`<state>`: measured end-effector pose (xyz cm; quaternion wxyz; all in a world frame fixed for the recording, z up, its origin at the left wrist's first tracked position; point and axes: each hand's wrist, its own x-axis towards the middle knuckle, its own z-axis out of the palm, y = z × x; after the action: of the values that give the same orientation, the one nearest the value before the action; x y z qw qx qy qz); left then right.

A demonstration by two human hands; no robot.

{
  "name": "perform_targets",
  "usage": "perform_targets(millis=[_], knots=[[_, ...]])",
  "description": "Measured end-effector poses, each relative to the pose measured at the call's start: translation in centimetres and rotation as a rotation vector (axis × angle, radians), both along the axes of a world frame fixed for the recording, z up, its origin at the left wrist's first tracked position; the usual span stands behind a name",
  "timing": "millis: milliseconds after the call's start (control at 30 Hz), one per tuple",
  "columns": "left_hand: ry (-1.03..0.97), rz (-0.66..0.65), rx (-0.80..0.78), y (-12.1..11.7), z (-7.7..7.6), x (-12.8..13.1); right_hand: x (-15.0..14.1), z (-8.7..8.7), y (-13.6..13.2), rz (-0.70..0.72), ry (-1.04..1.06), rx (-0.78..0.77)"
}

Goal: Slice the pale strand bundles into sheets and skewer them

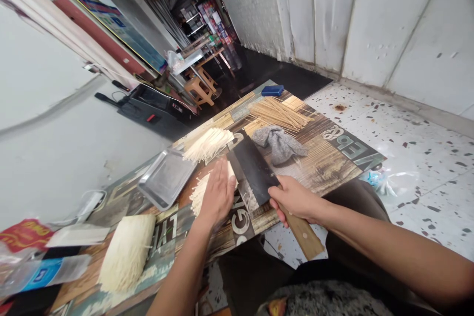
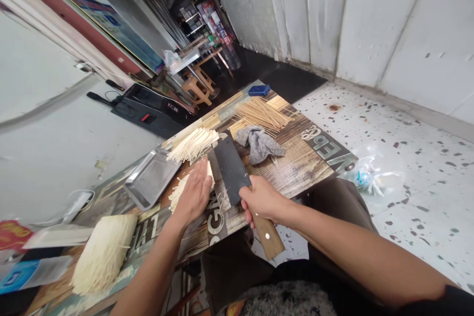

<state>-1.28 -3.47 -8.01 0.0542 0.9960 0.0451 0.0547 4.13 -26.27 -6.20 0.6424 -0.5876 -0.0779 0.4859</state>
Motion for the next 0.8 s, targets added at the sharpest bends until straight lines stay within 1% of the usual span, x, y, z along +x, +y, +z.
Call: perform_targets(millis=[200, 267, 400, 467, 600, 667, 800], knots=[[-0.004, -0.031, 0.013, 0.2, -0.1, 0.0, -1.6, -0.5, -0.1, -0.025, 0.015, -0.004], [-0.01, -0.042, -0.018, 0.4, -0.2, 0.0, -1.6, -0.4, 0.6, -0.027, -0.004, 0.005], [-0.031, 0.021, -0.066, 0.4, -0.4, 0.3, -0.4, 0.2, 3.0, -0.053, -0.042, 0.004], [-0.023, 0.049, -0.069, 0.3, -0.4, 0.4, -0.4, 0.2, 3.3, -0.048, -0.05, 0.001], [0.002, 0.028, -0.063, 0.3, -0.4, 0.4, -1.4, -0.5, 2.6, -0.011, -0.051, 0.022], [-0.002, 0.035, -0.075, 0.3, -0.3, 0.5, -1.3, -0.5, 3.2, -0.016, -0.059, 0.021], [-0.011, 0.078, -0.112, 0.2, 0.0, 0.7, -0.8, 0.0, 5.2, -0.024, -0.069, 0.022]])
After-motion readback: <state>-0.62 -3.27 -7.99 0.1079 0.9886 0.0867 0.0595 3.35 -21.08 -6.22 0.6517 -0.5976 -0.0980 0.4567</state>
